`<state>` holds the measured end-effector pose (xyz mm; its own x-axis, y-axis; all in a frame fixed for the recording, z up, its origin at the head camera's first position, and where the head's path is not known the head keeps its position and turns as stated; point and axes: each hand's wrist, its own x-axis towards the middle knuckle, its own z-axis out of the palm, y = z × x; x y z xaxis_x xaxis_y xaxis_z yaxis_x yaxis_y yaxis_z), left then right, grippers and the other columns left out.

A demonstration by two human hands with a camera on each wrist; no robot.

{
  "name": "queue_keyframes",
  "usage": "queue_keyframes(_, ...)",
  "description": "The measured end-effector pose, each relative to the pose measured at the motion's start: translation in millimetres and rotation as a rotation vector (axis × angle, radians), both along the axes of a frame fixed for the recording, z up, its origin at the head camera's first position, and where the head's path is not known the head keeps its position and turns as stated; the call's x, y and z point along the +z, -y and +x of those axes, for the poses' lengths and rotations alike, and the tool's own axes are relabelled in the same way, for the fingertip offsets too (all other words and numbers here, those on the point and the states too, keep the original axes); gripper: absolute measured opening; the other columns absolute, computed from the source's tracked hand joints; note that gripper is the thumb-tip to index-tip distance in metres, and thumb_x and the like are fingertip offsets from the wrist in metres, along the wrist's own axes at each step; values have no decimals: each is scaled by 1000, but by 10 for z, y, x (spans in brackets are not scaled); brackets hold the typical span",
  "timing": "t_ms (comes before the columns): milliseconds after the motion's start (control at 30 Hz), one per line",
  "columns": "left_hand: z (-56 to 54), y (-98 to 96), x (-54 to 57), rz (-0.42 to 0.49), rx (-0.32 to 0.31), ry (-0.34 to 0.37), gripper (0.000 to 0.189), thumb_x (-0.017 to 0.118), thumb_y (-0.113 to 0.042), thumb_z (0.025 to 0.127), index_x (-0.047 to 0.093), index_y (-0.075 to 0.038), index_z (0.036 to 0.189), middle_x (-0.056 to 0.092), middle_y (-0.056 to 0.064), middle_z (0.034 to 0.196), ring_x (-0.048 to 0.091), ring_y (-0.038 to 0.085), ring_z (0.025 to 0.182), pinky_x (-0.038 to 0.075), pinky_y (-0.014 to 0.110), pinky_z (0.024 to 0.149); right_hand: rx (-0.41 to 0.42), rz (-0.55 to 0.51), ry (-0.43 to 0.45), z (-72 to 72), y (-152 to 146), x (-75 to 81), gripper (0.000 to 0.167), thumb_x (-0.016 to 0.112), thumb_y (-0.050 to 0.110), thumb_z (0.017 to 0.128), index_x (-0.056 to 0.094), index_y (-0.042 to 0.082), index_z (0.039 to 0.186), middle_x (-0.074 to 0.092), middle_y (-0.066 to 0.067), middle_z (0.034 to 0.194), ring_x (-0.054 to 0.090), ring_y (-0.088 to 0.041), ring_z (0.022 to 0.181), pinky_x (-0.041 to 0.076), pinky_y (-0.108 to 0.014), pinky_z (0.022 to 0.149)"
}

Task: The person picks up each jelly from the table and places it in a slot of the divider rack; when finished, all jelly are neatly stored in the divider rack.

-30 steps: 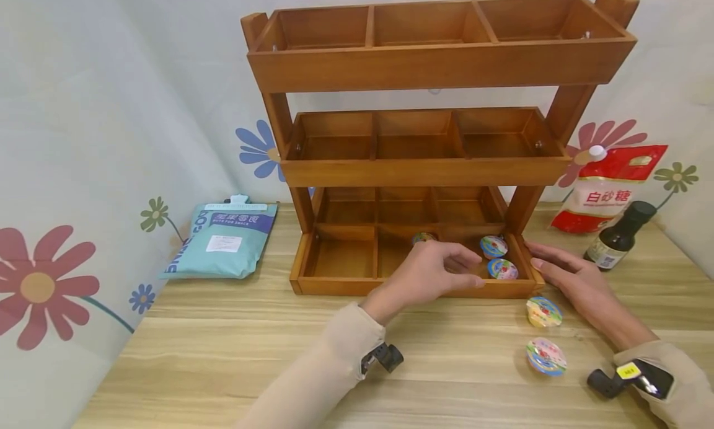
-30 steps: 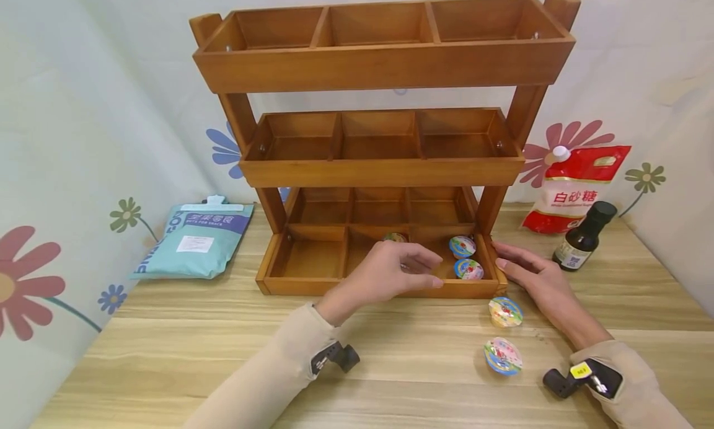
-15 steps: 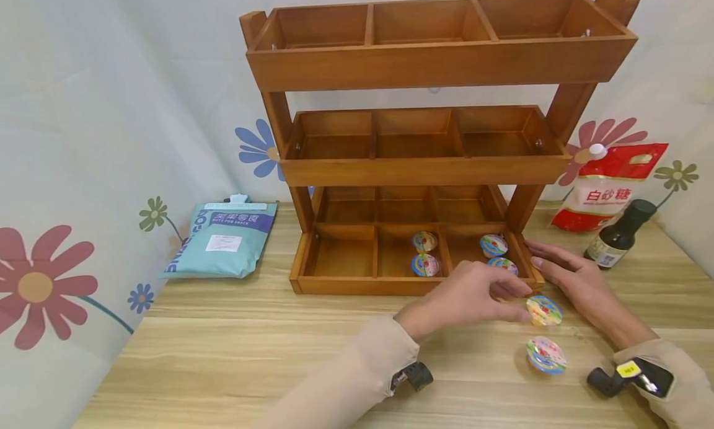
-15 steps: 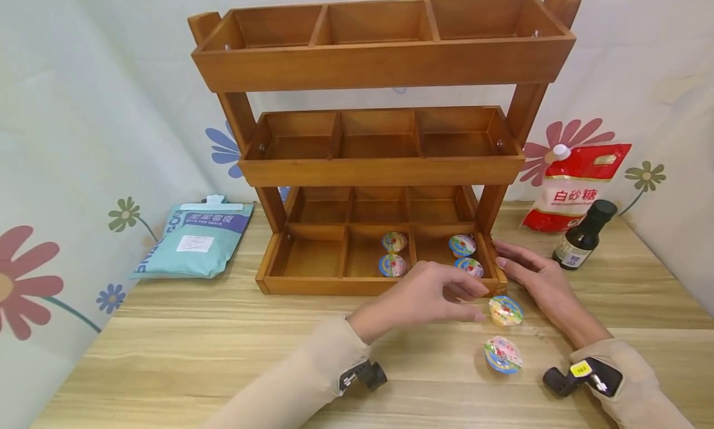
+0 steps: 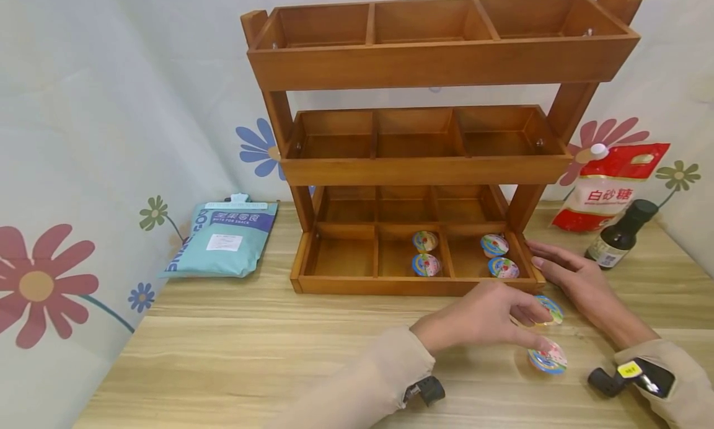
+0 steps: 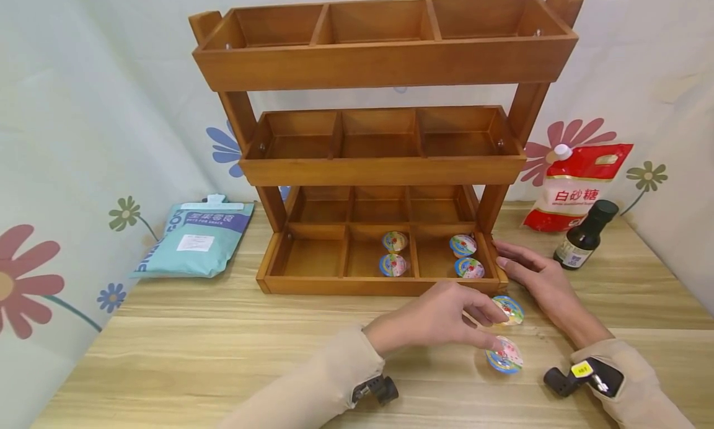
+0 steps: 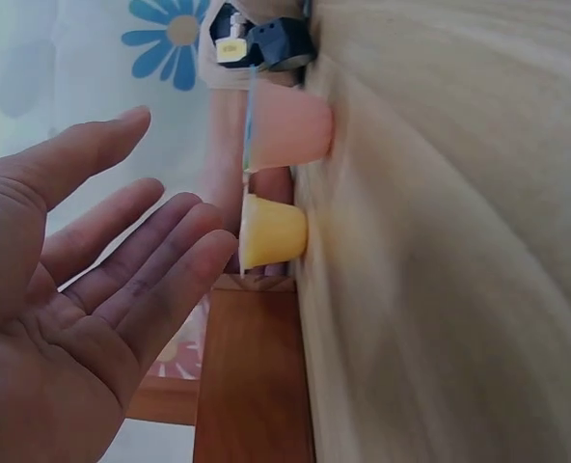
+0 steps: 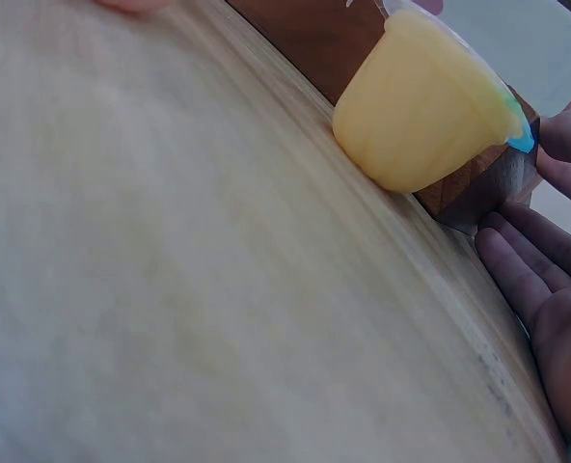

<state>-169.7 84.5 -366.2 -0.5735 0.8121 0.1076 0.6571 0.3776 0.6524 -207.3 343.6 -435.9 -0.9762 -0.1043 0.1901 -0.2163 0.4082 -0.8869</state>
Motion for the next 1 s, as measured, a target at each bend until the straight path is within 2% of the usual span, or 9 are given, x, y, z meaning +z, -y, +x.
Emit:
queue_keyframes(267,30,-28,-71,-50,-4,13,36,86,-36,92,80,-22,124,76,-21,110,55,-25,86,43,1,80,-6,21,-2,-3,3,6,48,64,27,109,58,11,154,66,25,135,55,14,121,44,-8,92)
queue_keyframes(433,51,-42,-106,-79,-10,47,38,87,-37,91,79,-23,125,75,-24,111,54,-25,86,44,1,79,-1,5,3,-6,1,1,48,64,25,109,58,10,154,65,25,137,54,14,123,44,-8,93)
queue_keyframes(1000,71,-65,-207,-111,-27,71,43,88,-35,90,77,-22,129,74,-23,115,57,-23,82,45,2,76,9,-42,35,-6,2,-11,49,64,24,109,56,9,155,64,27,135,58,13,120,48,-9,92)
